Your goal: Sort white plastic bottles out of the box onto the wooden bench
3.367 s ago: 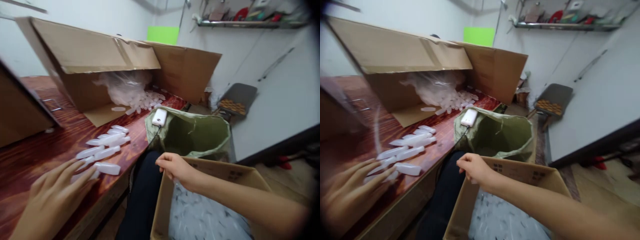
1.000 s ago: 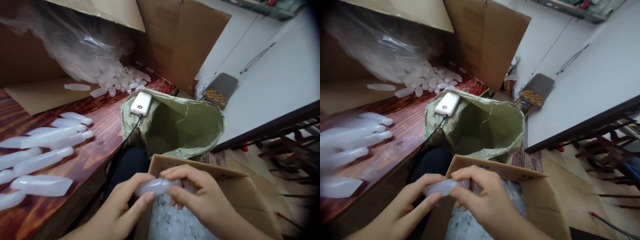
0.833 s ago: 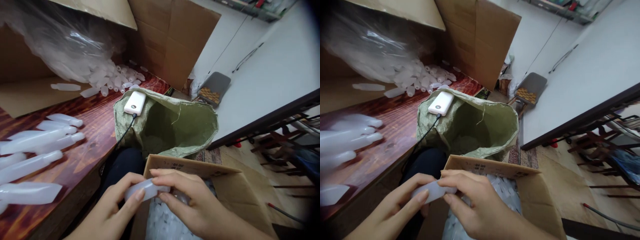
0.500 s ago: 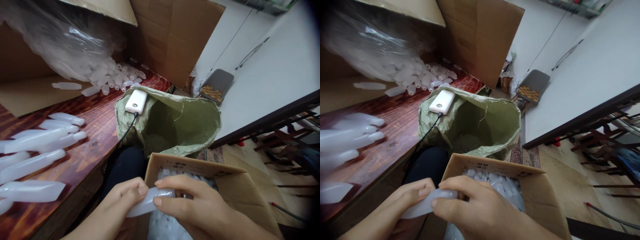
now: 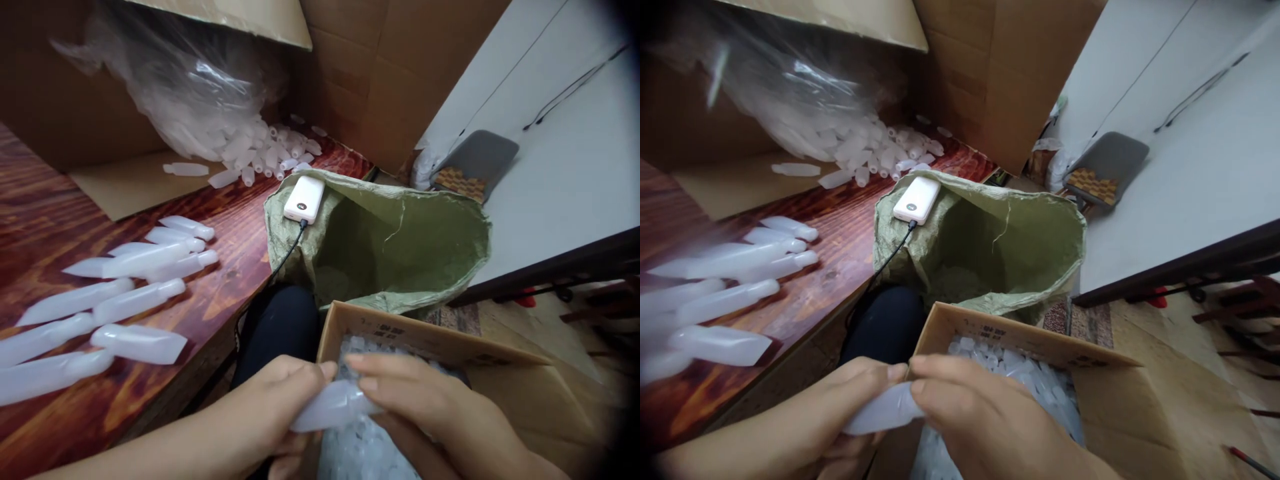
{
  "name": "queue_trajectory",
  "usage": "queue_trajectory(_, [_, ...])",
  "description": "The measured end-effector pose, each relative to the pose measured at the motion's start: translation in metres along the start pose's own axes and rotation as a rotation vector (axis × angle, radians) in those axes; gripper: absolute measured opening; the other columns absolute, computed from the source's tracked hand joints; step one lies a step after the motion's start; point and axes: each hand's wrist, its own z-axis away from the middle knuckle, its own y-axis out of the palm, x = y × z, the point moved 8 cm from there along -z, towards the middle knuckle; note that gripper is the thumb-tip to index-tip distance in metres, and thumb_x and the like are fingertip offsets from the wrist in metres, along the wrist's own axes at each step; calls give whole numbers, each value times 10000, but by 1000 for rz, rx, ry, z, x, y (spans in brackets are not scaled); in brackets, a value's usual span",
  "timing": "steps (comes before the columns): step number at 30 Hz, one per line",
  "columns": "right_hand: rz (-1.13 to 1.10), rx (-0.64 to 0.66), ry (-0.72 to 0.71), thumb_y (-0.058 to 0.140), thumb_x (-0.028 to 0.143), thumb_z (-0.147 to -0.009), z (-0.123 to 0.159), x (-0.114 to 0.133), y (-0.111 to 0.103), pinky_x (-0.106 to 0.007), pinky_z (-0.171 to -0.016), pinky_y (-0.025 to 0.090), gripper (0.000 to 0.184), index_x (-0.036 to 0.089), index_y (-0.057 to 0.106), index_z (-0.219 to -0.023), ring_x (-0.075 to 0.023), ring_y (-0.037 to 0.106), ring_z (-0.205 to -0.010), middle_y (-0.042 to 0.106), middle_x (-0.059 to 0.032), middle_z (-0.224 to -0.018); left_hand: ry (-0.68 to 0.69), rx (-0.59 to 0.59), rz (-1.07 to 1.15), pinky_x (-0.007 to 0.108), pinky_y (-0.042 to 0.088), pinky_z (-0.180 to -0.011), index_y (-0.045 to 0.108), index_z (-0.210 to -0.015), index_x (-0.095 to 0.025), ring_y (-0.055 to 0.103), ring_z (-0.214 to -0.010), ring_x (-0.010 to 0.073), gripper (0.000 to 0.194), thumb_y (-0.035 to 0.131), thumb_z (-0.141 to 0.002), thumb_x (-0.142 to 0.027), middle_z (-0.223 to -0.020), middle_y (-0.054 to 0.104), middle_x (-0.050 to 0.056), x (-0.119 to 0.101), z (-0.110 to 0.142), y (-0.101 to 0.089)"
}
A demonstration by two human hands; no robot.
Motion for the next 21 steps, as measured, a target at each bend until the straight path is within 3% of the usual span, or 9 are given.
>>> queue_trajectory(3, [-8, -19, 79, 563, 114, -905, -2, -11, 2, -179, -788, 579, 327, 231, 511, -1206, -133, 716, -899, 718, -39, -1010, 147, -35, -137, 202, 275, -371, 447, -667, -201, 331, -343, 83, 562, 342, -843, -725, -407, 332, -85, -7, -1, -5])
queue_trajectory(6, [-61, 34, 247, 599, 199, -912, -2, -25, 8, -113, -509, 526, 259, 248, 523, -1155, -70, 642, -505, 695, 49, -744, 357, -234, -392, 195, 264, -442, 472, -668, -177, 382, -467, 77, 513, 375, -916, -616, -515, 400, -56, -23, 7, -17])
queue_trajectory(9, [-49, 20, 197, 590, 175, -896, -2, -18, 6, -157, -577, 562, 221, 282, 564, -1087, -112, 700, -623, 729, 27, -834, 439, -307, -488, 194, 259, -480, 445, -635, -169, 383, -532, 78, 507, 394, -937, -574, -565, 382, -47, -29, 13, -20])
queue_trajectory(11, [34, -9, 99, 577, 152, -880, -3, -7, 1, -210, -708, 590, 293, 317, 580, -1122, -165, 730, -821, 745, -4, -978, 334, -201, -362, 192, 262, -437, 457, -664, -178, 365, -475, 79, 533, 375, -911, -642, -535, 370, -55, -18, 7, -17])
queue_trajectory(13, [92, -9, 57, 559, 186, -912, -3, -2, 0, -219, -756, 583, 274, 322, 575, -1149, -168, 725, -886, 745, -11, -1041, 207, -84, -209, 198, 249, -376, 466, -692, -188, 324, -392, 82, 578, 343, -865, -726, -470, 341, -70, -6, 1, -12])
queue_trajectory(15, [92, 26, 84, 510, 316, -976, -2, -4, 2, -198, -676, 565, 123, 289, 587, -1069, -137, 724, -762, 754, 9, -913, 173, -41, -183, 201, 227, -360, 457, -684, -189, 299, -371, 80, 597, 340, -843, -752, -445, 323, -74, -2, -1, -9])
queue_trajectory(17, [77, 98, 117, 438, 466, -996, -1, -10, 6, -191, -551, 515, 257, 258, 589, -989, -108, 677, -589, 710, 41, -725, 238, -78, -292, 197, 227, -400, 441, -653, -180, 315, -431, 75, 577, 353, -874, -706, -491, 346, -59, -8, 1, -12])
queue_trajectory(19, [122, 102, 64, 397, 534, -990, 1, -10, 5, -213, -474, 455, 357, 250, 600, -1062, -106, 611, -482, 650, 51, -627, 322, -134, -419, 200, 227, -449, 426, -630, -169, 321, -509, 77, 556, 352, -914, -640, -557, 350, -44, -16, 5, -15])
queue_trajectory(21, [206, 92, -58, 409, 486, -997, 3, -5, 2, -236, -458, 419, 356, 267, 563, -1230, -120, 583, -458, 627, 48, -611, 364, -157, -487, 211, 223, -474, 408, -613, -166, 305, -544, 81, 543, 334, -938, -596, -586, 324, -39, -21, 8, -16])
